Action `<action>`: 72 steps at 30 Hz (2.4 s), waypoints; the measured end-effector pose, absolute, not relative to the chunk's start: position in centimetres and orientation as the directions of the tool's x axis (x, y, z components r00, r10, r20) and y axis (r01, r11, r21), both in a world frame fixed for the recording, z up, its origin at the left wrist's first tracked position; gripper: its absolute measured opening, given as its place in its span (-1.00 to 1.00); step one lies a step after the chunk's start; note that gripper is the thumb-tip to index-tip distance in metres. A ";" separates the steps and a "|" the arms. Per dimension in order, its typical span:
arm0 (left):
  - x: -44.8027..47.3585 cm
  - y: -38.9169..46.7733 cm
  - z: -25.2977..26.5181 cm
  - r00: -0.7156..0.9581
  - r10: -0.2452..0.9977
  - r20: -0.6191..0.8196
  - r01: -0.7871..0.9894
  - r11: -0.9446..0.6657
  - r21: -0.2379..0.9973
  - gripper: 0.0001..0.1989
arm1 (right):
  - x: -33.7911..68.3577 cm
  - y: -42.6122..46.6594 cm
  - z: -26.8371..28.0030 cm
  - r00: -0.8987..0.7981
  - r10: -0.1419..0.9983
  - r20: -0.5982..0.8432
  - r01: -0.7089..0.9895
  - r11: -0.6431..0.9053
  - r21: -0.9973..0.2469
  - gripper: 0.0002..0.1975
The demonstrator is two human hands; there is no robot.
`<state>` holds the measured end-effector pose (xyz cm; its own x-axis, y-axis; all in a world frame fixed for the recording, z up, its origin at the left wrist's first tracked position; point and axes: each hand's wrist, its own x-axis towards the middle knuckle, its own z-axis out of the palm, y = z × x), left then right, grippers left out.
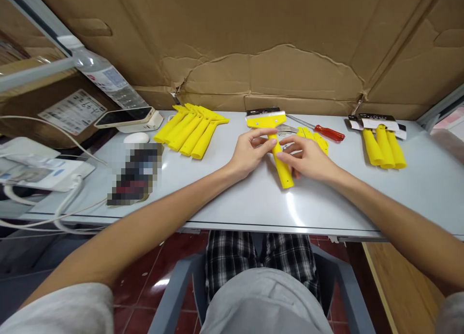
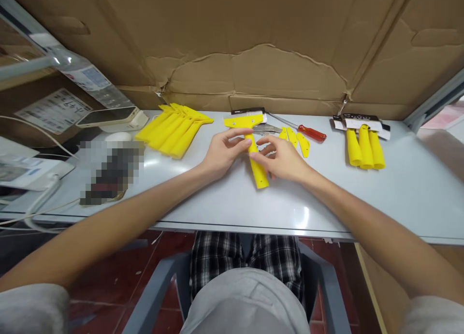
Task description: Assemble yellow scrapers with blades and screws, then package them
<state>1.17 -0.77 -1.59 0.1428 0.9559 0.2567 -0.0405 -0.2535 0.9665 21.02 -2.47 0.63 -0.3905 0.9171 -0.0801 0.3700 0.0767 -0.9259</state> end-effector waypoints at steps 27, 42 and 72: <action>-1.1 1.8 0.0 -0.057 0.982 0.183 0.094 -0.177 0.980 -0.71 | 21.2 -2.0 -1.3 -0.276 0.953 -0.123 0.328 -0.027 -0.944 -0.20; -5.6 6.3 -1.7 -0.040 0.897 0.440 0.709 -0.285 0.645 -0.99 | 21.6 -2.0 1.1 -0.445 0.834 -0.326 -0.136 -0.422 -0.896 -0.38; -4.4 12.8 -2.9 -0.181 0.963 0.201 0.597 -0.055 0.801 -0.51 | 21.3 -1.5 0.2 -0.357 0.870 -0.339 -0.086 -0.392 -0.916 -0.50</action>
